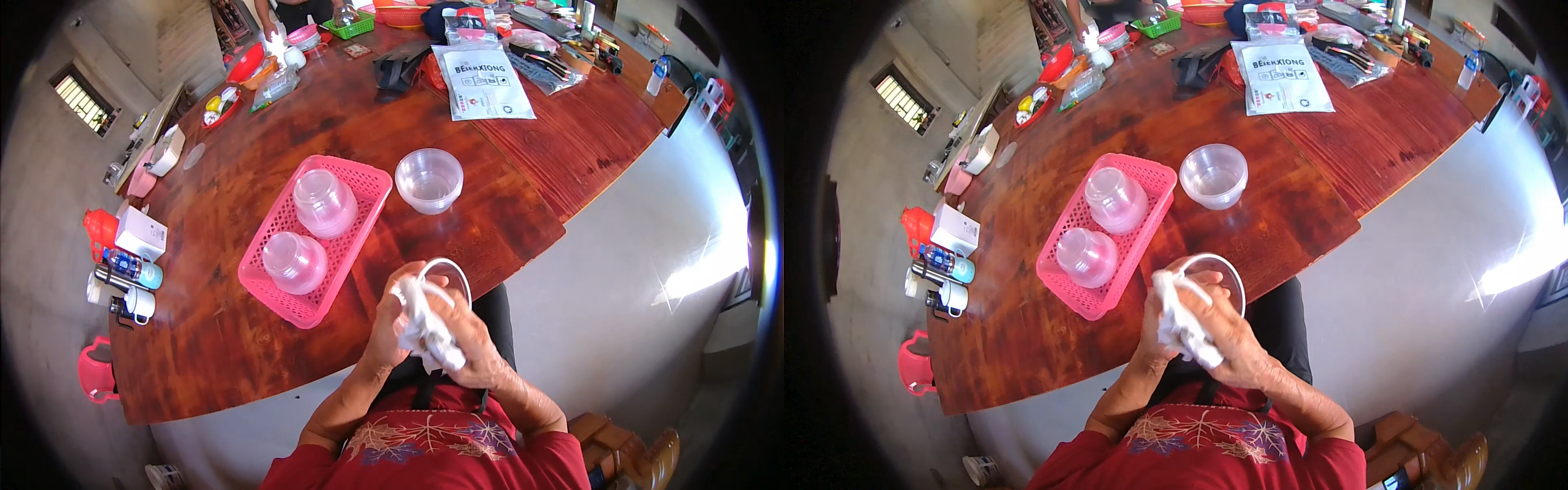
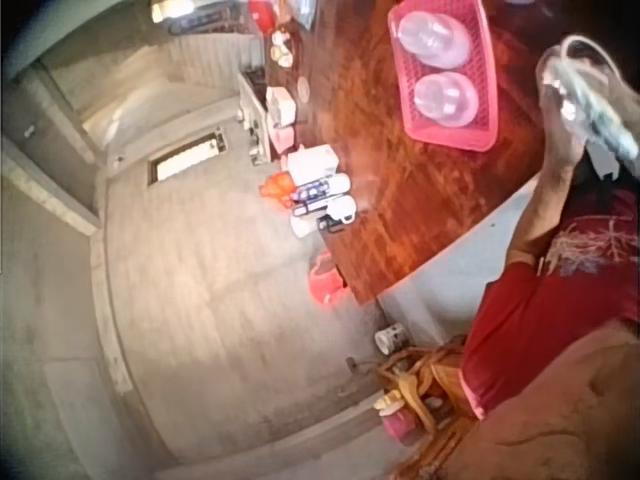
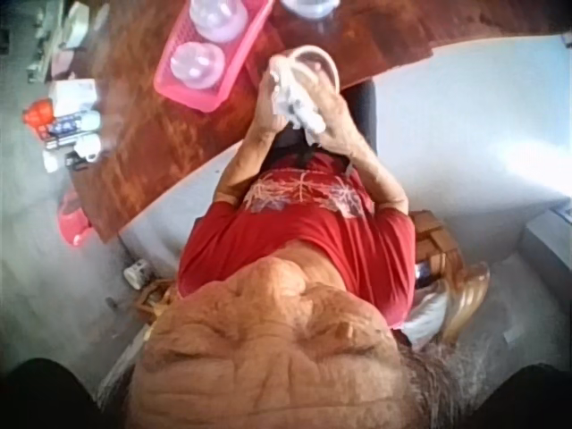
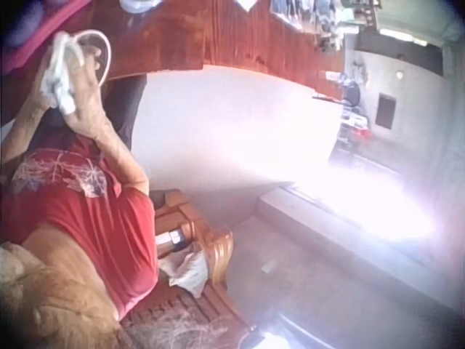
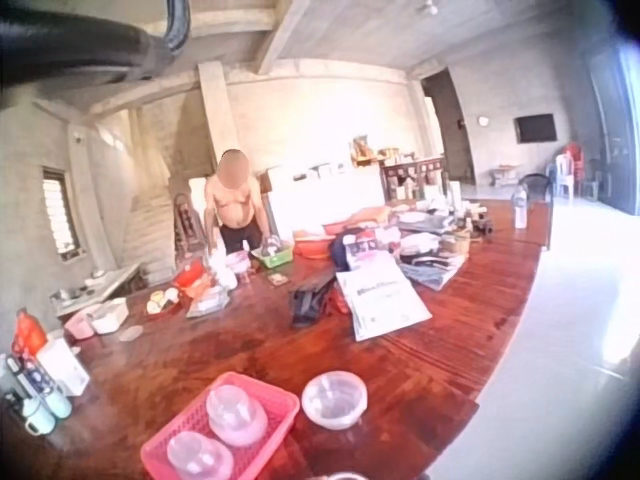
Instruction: The person wipes the inside and outside of clear plastic containers using a white cloth. They handle the containers one at a time, wiping them thoroughly before placing them into a pink plastic basket on the table.
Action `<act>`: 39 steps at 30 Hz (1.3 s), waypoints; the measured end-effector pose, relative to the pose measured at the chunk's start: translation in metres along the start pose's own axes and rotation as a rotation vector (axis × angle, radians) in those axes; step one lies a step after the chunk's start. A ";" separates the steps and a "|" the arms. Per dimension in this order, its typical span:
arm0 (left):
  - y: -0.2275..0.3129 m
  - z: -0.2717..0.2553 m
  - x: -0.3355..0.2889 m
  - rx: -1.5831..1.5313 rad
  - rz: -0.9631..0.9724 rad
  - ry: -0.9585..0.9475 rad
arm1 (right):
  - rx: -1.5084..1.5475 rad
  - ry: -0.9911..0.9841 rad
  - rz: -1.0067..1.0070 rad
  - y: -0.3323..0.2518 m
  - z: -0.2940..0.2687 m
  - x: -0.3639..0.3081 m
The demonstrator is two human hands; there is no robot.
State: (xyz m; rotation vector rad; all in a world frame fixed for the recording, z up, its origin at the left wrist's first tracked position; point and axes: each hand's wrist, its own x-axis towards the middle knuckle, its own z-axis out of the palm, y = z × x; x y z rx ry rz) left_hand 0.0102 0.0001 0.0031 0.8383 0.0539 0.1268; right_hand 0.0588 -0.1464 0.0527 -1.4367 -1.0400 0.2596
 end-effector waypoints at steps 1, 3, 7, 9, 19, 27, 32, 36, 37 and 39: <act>0.006 0.003 0.001 0.029 0.009 0.054 | -0.051 -0.037 -0.101 0.003 0.003 -0.004; 0.010 -0.006 0.003 -0.084 0.043 0.008 | -0.239 -0.184 -0.213 -0.003 -0.007 -0.007; 0.020 -0.024 0.001 -0.150 0.050 -0.129 | -0.239 -0.371 -0.203 -0.009 -0.035 -0.012; 0.024 -0.024 0.000 -0.111 0.007 -0.215 | -0.185 -0.390 -0.167 -0.003 -0.047 -0.013; 0.019 -0.001 -0.014 0.347 0.136 -0.131 | -0.427 -0.262 -0.075 0.008 -0.010 0.002; 0.014 -0.005 -0.014 0.226 0.097 -0.300 | 0.014 -0.692 -0.074 0.003 -0.035 -0.001; 0.021 -0.004 -0.015 0.312 0.110 -0.255 | -0.261 -0.432 -0.079 0.001 -0.030 0.001; 0.019 -0.004 -0.013 0.343 0.151 -0.195 | -0.681 -0.303 -0.106 0.002 -0.014 -0.005; 0.019 -0.004 -0.013 0.310 0.109 -0.165 | -0.645 -0.375 -0.128 0.003 -0.015 -0.007; 0.020 -0.003 -0.014 0.255 0.064 -0.116 | -0.448 -0.463 -0.130 0.005 -0.022 -0.007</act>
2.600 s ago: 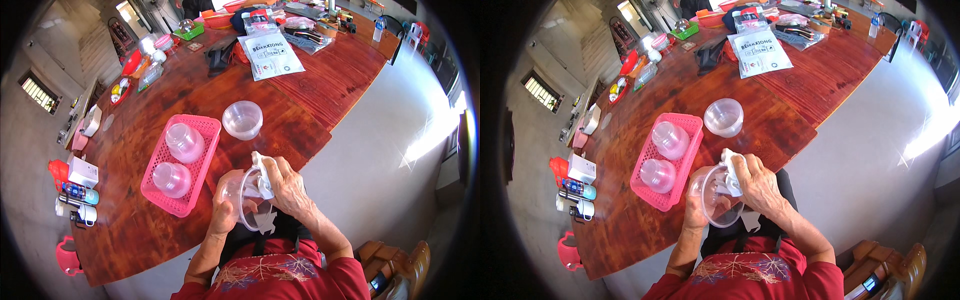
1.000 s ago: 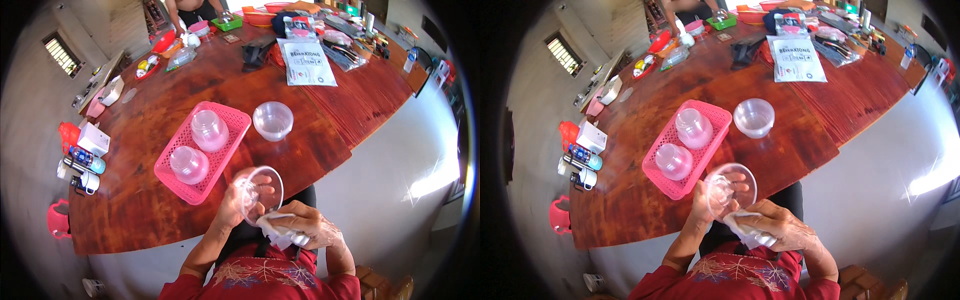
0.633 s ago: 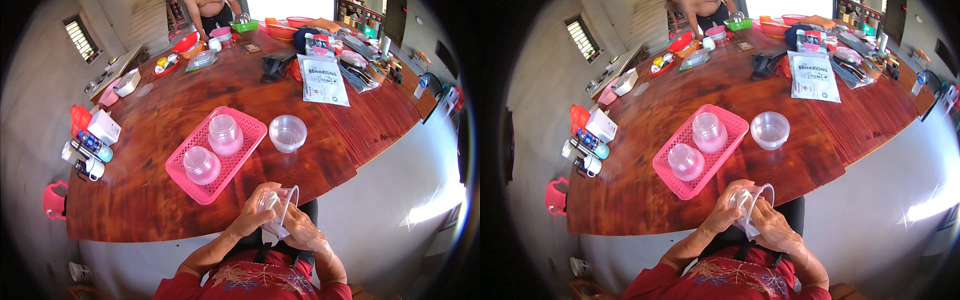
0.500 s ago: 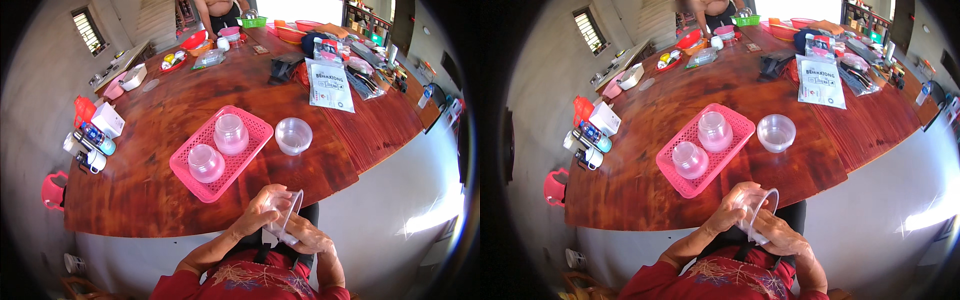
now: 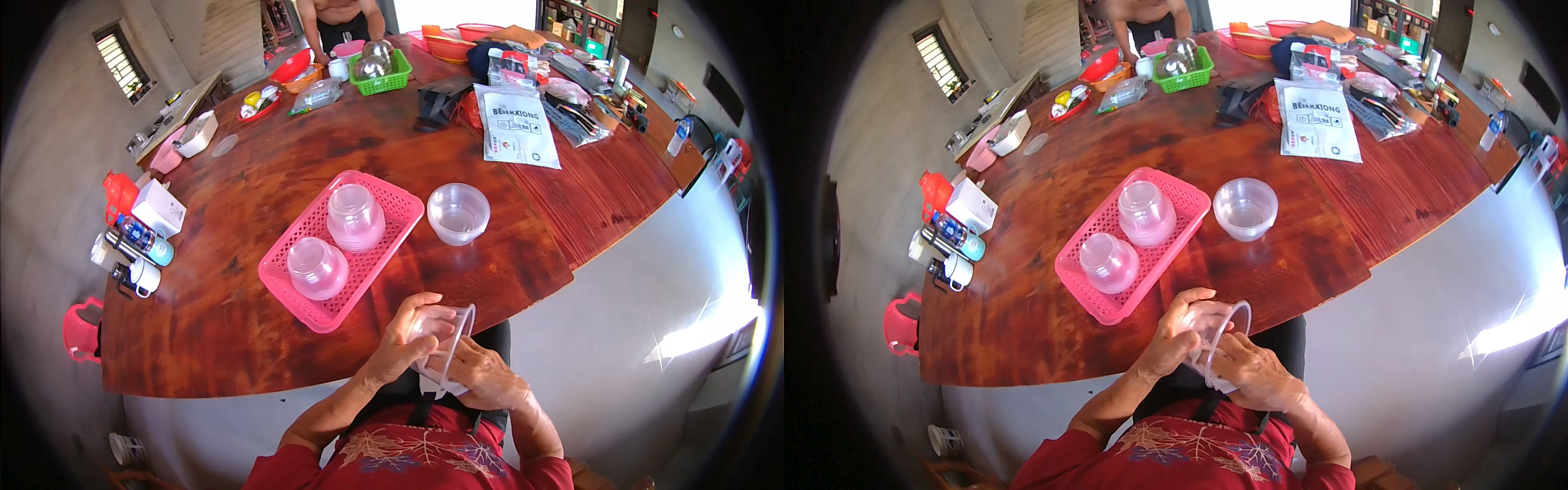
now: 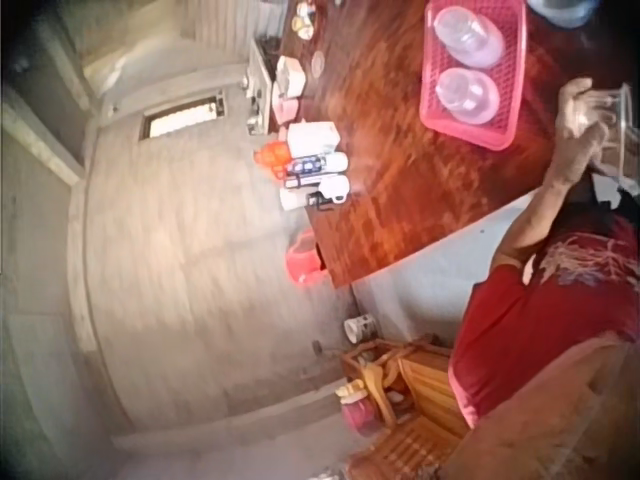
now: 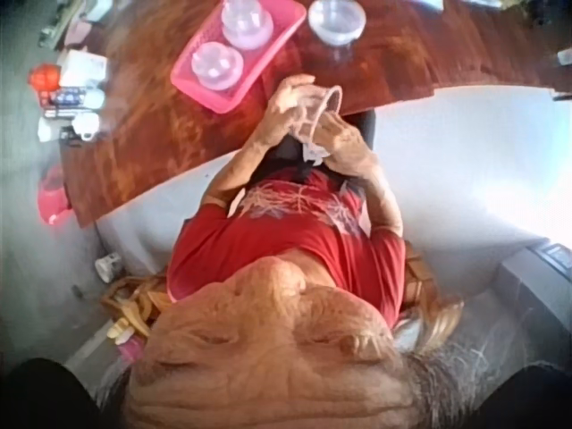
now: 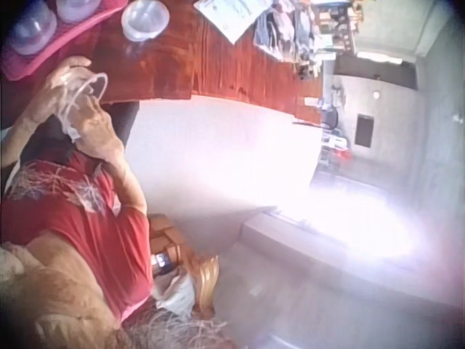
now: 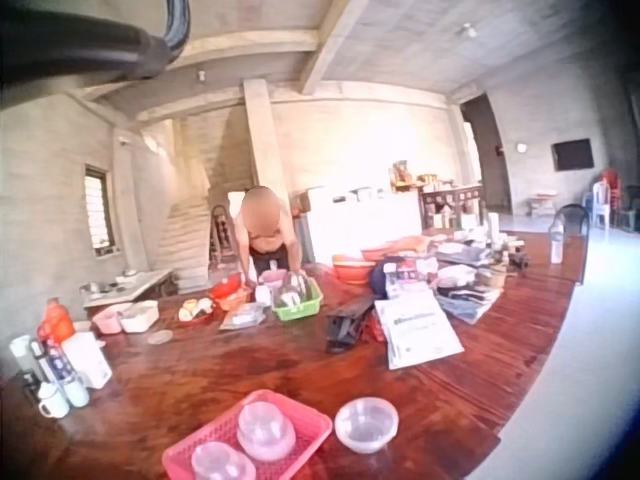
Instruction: The person wipes the inside and outside of clear plastic containers using a white cloth. They handle the containers one at a time, wiping them thoroughly before placing them into a pink plastic basket on the table.
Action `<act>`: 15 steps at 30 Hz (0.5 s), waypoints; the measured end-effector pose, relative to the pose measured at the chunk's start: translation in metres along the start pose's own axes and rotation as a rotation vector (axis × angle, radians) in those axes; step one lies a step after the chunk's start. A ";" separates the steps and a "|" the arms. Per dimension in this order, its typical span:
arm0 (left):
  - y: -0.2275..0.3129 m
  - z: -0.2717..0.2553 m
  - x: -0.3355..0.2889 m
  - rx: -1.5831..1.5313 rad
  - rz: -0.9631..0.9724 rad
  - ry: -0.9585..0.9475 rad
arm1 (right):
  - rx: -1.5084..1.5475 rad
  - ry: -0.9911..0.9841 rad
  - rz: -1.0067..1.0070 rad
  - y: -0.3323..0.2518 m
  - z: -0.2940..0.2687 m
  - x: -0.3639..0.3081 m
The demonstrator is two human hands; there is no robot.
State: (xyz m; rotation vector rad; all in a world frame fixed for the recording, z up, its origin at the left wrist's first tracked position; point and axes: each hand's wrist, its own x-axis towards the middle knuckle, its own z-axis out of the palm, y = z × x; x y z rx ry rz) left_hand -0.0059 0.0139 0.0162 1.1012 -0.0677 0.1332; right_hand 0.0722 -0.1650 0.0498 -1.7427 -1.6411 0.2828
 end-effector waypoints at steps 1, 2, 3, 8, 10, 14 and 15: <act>0.004 0.000 -0.002 -0.014 -0.001 0.027 | 0.163 -0.004 -0.030 0.004 -0.005 0.000; 0.009 -0.001 -0.004 -0.028 0.000 0.055 | 0.326 -0.010 -0.061 0.009 -0.010 0.000; 0.018 -0.001 -0.005 -0.028 0.030 0.052 | 0.398 -0.003 -0.058 0.009 -0.017 -0.001; 0.074 -0.009 -0.015 0.318 0.228 0.317 | 0.463 0.126 0.119 0.021 -0.024 -0.018; 0.092 -0.028 -0.015 0.667 0.317 0.544 | 0.478 0.162 0.244 0.025 -0.018 -0.021; 0.108 -0.088 -0.004 1.453 0.406 0.806 | 0.503 0.182 0.206 0.033 -0.005 -0.019; 0.109 -0.094 -0.002 1.588 0.371 0.835 | 0.499 0.191 0.204 0.035 -0.002 -0.019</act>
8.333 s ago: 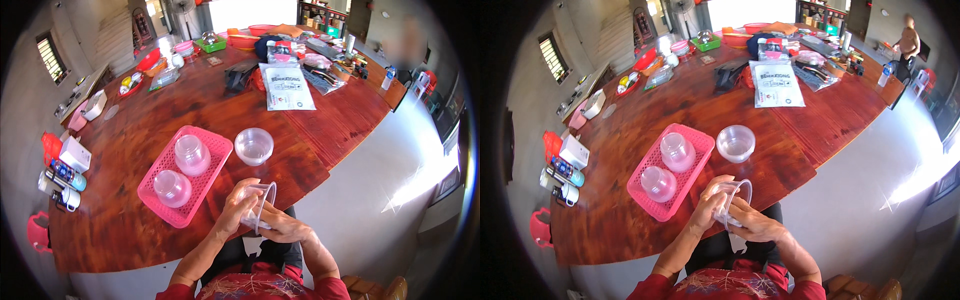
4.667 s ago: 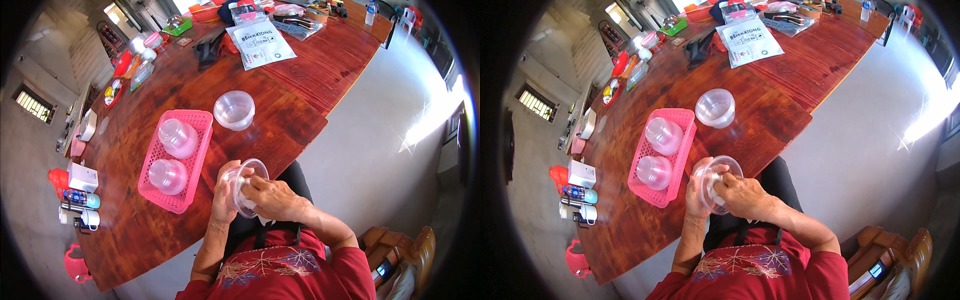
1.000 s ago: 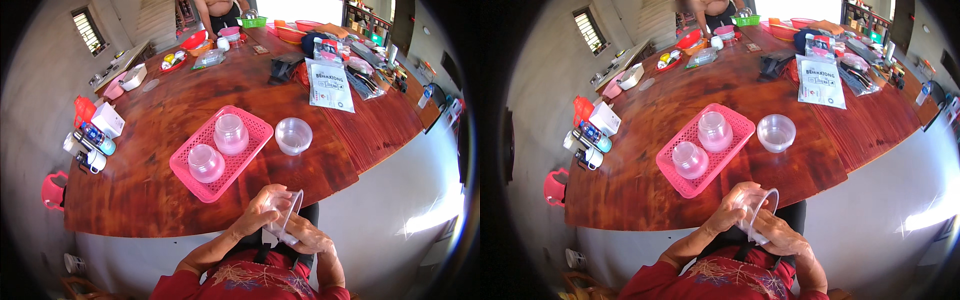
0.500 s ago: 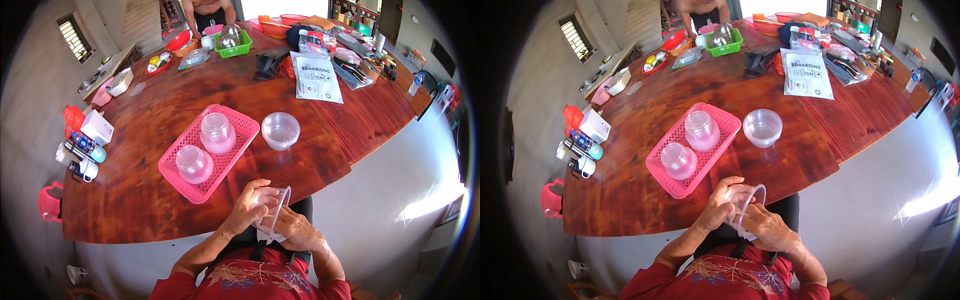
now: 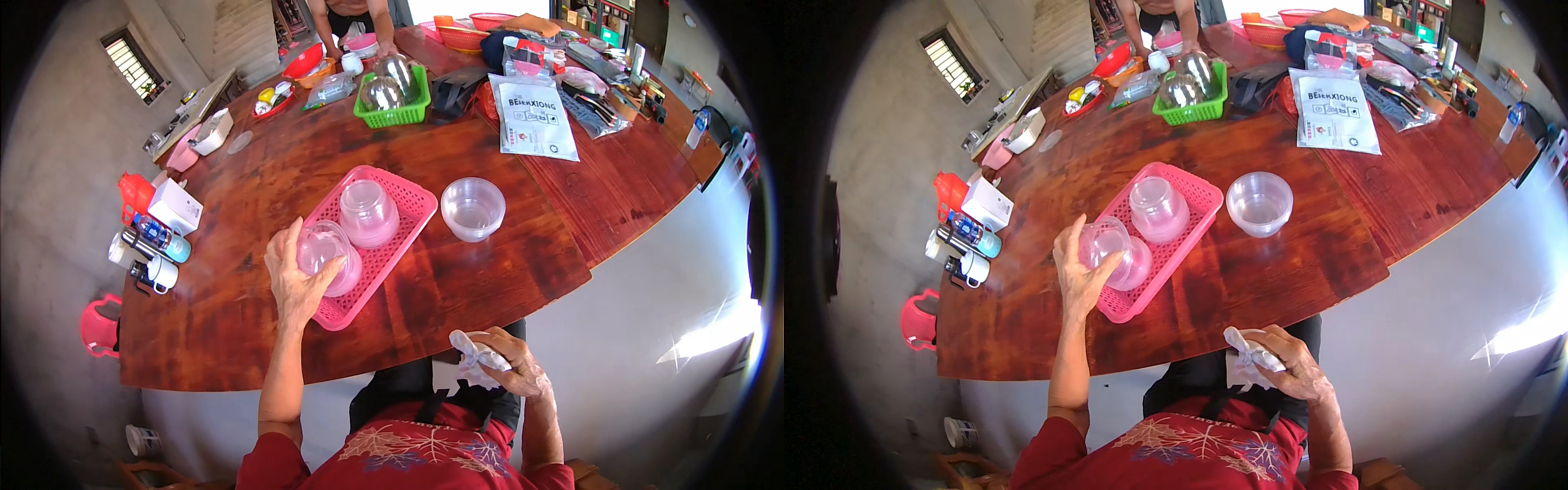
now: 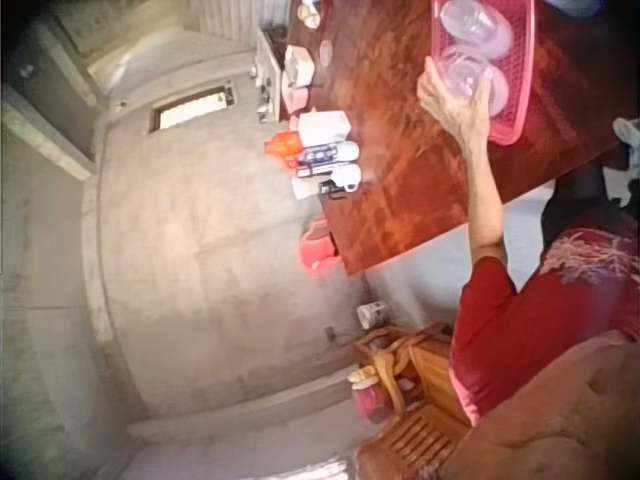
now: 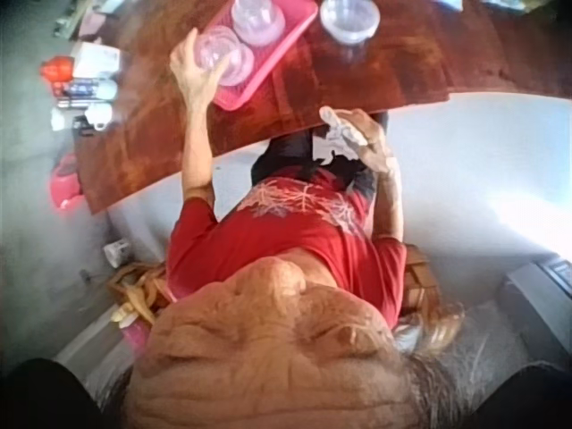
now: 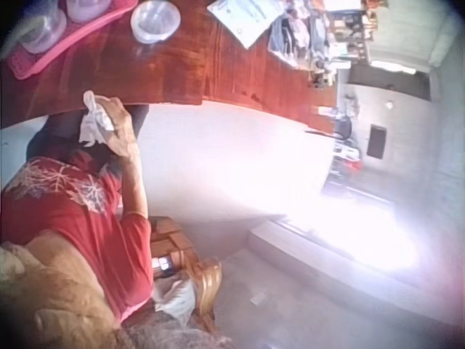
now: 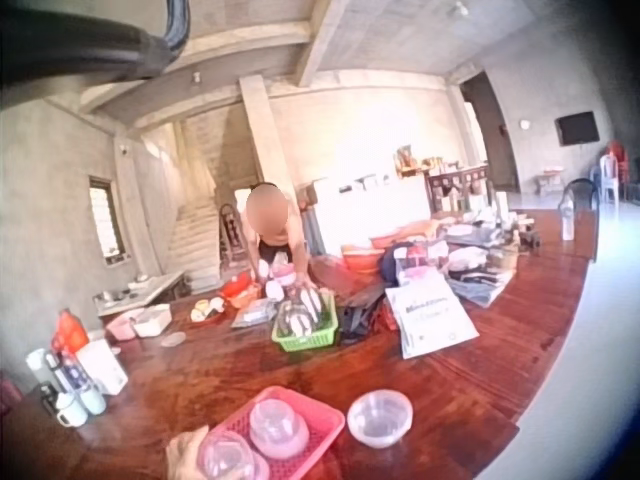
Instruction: The person wipes the inside and outside of clear plastic containers using a white cloth. They handle the containers one at a time, wiping them thoroughly before placing them into a pink plastic basket on the table.
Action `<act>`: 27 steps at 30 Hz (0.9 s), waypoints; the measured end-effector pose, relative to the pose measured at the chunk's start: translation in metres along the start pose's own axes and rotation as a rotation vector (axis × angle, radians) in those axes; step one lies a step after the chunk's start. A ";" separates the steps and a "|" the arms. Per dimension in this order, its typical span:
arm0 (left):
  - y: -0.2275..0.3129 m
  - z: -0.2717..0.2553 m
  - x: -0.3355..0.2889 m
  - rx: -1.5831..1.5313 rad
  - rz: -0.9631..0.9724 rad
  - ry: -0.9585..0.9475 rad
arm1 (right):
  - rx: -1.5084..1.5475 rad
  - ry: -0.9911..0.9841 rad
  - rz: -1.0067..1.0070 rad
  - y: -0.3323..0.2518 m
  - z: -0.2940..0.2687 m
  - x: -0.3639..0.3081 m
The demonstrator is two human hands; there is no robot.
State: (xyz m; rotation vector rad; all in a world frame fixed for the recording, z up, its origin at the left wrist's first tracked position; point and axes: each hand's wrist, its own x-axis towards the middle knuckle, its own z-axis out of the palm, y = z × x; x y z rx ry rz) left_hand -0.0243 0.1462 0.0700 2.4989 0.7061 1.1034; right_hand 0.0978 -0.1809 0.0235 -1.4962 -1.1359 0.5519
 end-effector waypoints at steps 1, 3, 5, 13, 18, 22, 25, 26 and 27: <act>-0.001 0.004 0.001 0.055 -0.043 -0.034 | -0.005 0.009 -0.004 0.003 0.001 0.000; -0.009 0.010 0.003 0.126 -0.067 -0.086 | 0.008 0.020 -0.015 0.005 0.003 0.003; -0.017 0.020 0.003 0.176 -0.051 -0.142 | -0.007 0.034 -0.003 0.007 0.002 0.002; -0.051 0.041 -0.006 0.245 0.009 -0.249 | -0.078 0.195 0.066 0.016 -0.012 0.014; -0.032 0.040 -0.009 0.470 0.018 -0.242 | -0.227 0.468 0.142 0.037 -0.021 0.037; 0.021 0.042 0.001 0.261 0.172 -0.112 | -0.652 0.622 -0.003 0.081 -0.023 0.053; 0.058 0.062 -0.007 -0.011 0.289 -0.208 | -0.717 0.591 -0.017 0.109 -0.020 0.056; 0.072 0.068 -0.013 -0.018 0.324 -0.244 | -0.737 0.598 -0.025 0.111 -0.018 0.058; 0.079 0.073 -0.016 0.026 0.378 -0.261 | -0.713 0.592 -0.010 0.110 -0.018 0.059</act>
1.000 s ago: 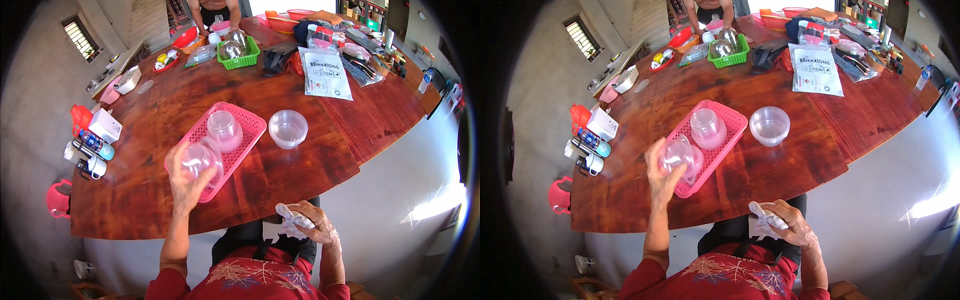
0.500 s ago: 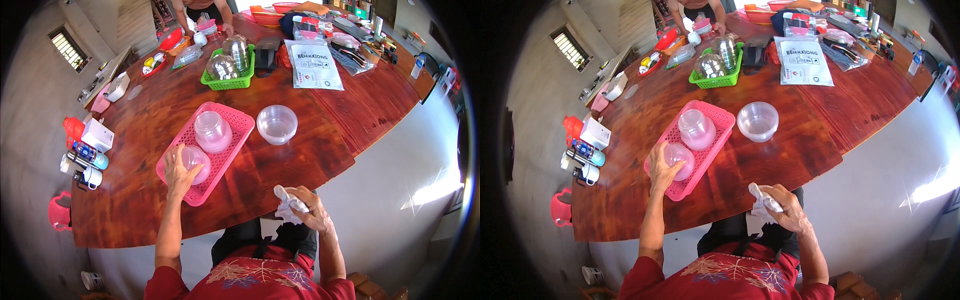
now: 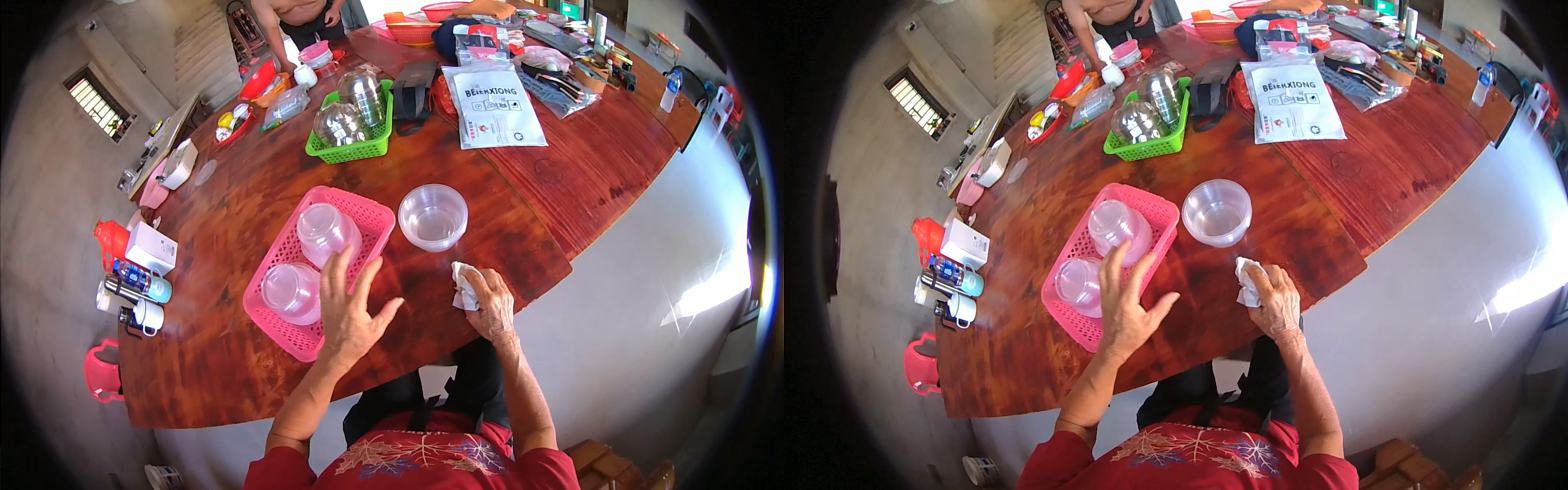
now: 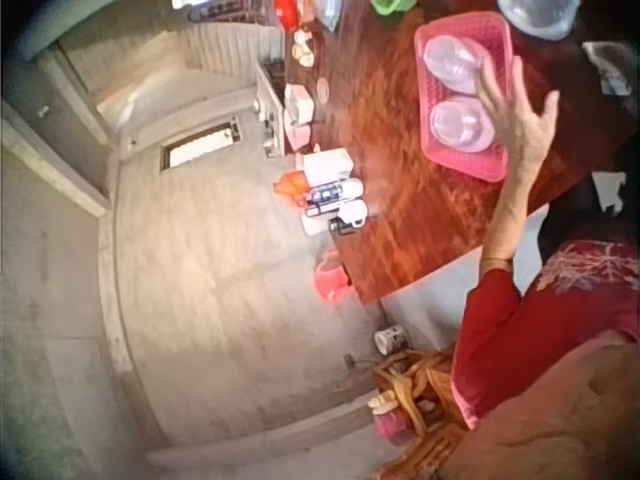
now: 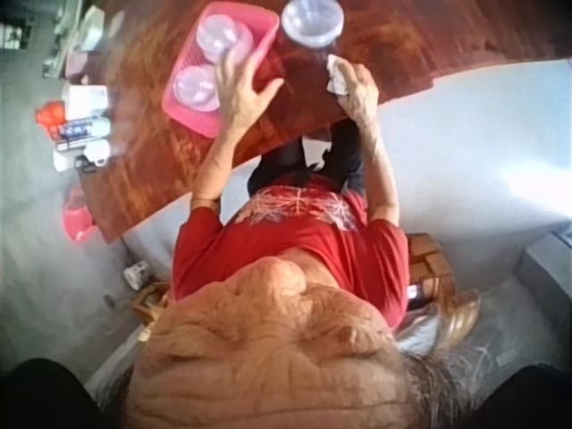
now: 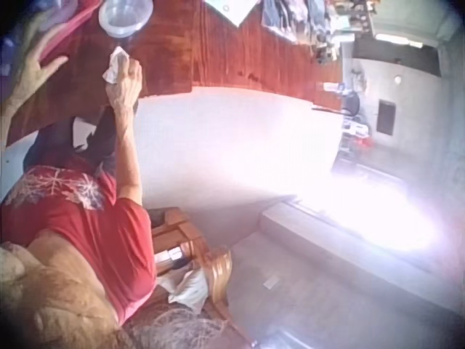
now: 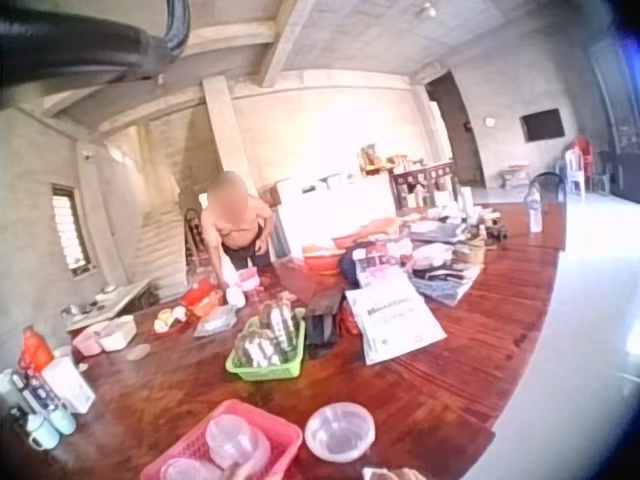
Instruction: The person wipes the inside and outside of clear plastic containers using a white cloth. They handle the containers one at a time, wiping them thoroughly before placing them into a pink plastic basket on the table.
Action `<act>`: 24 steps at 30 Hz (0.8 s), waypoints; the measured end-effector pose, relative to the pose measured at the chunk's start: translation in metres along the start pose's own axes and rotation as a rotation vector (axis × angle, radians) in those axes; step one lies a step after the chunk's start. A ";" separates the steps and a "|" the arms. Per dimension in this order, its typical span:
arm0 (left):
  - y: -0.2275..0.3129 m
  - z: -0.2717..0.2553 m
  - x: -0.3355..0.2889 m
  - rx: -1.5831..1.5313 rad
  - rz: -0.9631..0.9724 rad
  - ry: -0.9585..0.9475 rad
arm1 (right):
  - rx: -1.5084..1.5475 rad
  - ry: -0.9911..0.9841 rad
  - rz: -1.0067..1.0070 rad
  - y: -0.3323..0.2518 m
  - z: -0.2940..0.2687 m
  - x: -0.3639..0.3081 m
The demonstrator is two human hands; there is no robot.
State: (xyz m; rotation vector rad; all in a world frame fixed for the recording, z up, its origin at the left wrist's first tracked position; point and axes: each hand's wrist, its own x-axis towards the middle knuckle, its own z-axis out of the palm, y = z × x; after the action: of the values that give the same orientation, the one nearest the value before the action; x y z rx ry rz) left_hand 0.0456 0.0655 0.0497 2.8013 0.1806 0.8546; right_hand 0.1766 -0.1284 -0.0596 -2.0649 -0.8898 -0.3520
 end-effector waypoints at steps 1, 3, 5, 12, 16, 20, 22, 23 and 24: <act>0.003 0.003 0.000 0.079 -0.018 -0.032 | 0.015 -0.009 0.022 -0.001 -0.002 0.000; -0.012 0.012 -0.004 0.163 -0.136 -0.051 | 0.018 -0.014 0.036 -0.002 -0.008 -0.001; -0.028 0.014 -0.010 0.287 -0.202 -0.069 | 0.010 -0.011 0.043 -0.001 -0.008 -0.001; -0.058 0.024 -0.025 0.145 -0.250 -0.112 | -0.012 0.010 0.039 0.001 -0.002 -0.002; -0.073 0.020 -0.021 0.169 -0.257 -0.104 | -0.027 0.017 0.024 0.003 -0.001 -0.003; -0.049 0.014 0.000 0.354 -0.160 0.088 | -0.041 0.031 0.014 0.001 -0.001 -0.002; -0.042 0.031 0.014 0.092 -0.104 0.092 | -0.052 0.024 0.026 -0.001 -0.002 -0.001; -0.037 0.040 0.022 -0.038 -0.079 0.093 | -0.060 0.018 0.032 -0.001 -0.003 0.000; -0.026 0.047 0.030 -0.166 -0.197 0.009 | -0.069 0.011 0.039 -0.001 -0.003 0.000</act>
State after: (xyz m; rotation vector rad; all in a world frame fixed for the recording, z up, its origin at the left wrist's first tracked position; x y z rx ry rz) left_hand 0.0953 0.0887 0.0218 2.5748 0.3632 0.7968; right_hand 0.1759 -0.1303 -0.0577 -2.1380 -0.8405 -0.3779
